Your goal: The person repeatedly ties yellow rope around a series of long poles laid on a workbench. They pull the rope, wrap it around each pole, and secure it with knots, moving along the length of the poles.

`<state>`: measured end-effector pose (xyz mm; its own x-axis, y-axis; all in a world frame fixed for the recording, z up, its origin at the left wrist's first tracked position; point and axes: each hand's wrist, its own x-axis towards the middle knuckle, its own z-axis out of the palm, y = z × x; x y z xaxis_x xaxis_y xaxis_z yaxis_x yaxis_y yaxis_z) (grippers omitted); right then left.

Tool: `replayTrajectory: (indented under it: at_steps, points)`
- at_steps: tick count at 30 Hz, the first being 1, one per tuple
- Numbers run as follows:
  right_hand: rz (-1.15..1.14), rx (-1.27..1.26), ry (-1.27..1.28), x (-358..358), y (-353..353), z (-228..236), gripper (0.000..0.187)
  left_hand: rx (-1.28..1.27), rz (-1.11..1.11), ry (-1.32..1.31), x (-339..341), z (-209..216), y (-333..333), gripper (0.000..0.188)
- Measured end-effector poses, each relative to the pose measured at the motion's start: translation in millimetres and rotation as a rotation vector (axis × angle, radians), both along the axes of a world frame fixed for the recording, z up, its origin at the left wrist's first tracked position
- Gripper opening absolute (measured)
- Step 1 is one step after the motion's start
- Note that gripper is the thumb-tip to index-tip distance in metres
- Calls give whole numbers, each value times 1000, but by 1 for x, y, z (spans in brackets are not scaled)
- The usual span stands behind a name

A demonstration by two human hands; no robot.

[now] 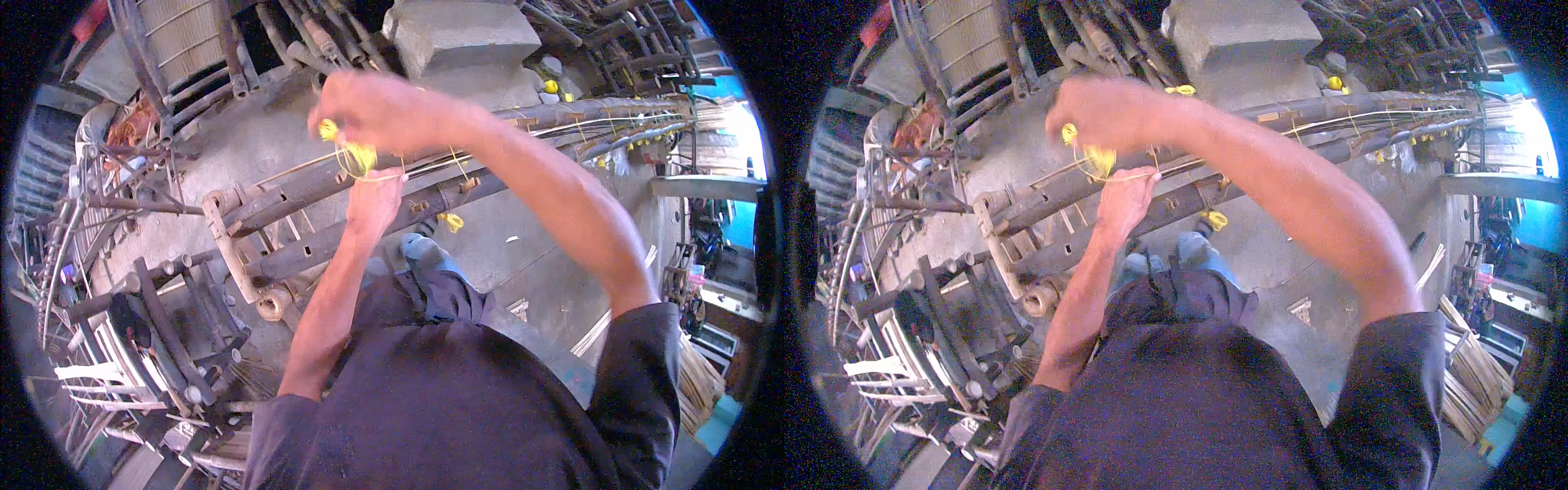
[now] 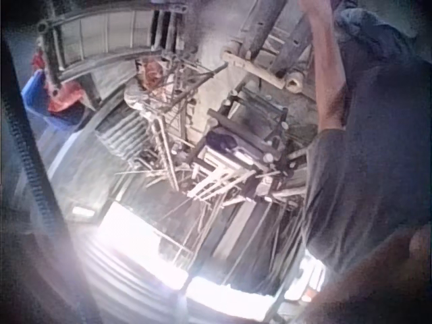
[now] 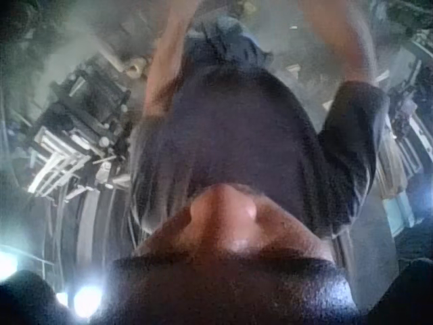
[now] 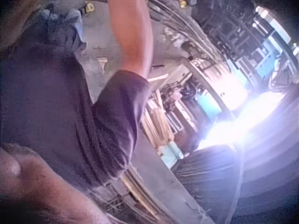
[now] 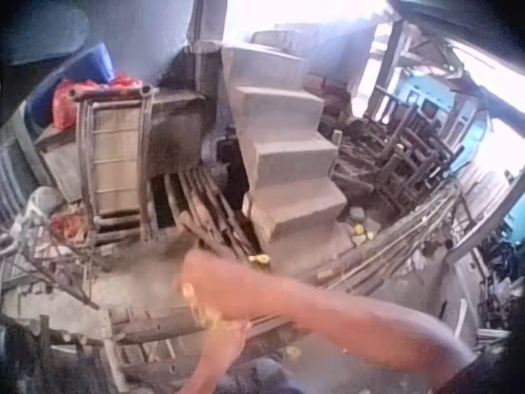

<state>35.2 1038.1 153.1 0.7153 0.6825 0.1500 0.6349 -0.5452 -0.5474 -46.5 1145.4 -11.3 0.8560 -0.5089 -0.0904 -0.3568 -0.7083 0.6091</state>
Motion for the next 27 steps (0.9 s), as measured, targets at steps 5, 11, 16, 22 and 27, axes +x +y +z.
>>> replayTrajectory:
  at_steps: [5,11,16,22,27]
  points:
    - [-527,-714,731,12,-34,-96,28,-40,54,-1,-3,11,9,30]
    - [-1454,1103,1051,23,-28,-157,12,-48,72,-38,-4,15,4,28]
    - [-611,1469,855,35,-26,-117,13,-41,67,36,1,18,0,30]
    - [-2,183,570,-189,-46,-125,28,39,124,123,-6,29,0,30]
    - [-31,118,471,-195,-2,-193,32,-671,302,304,16,68,-19,32]
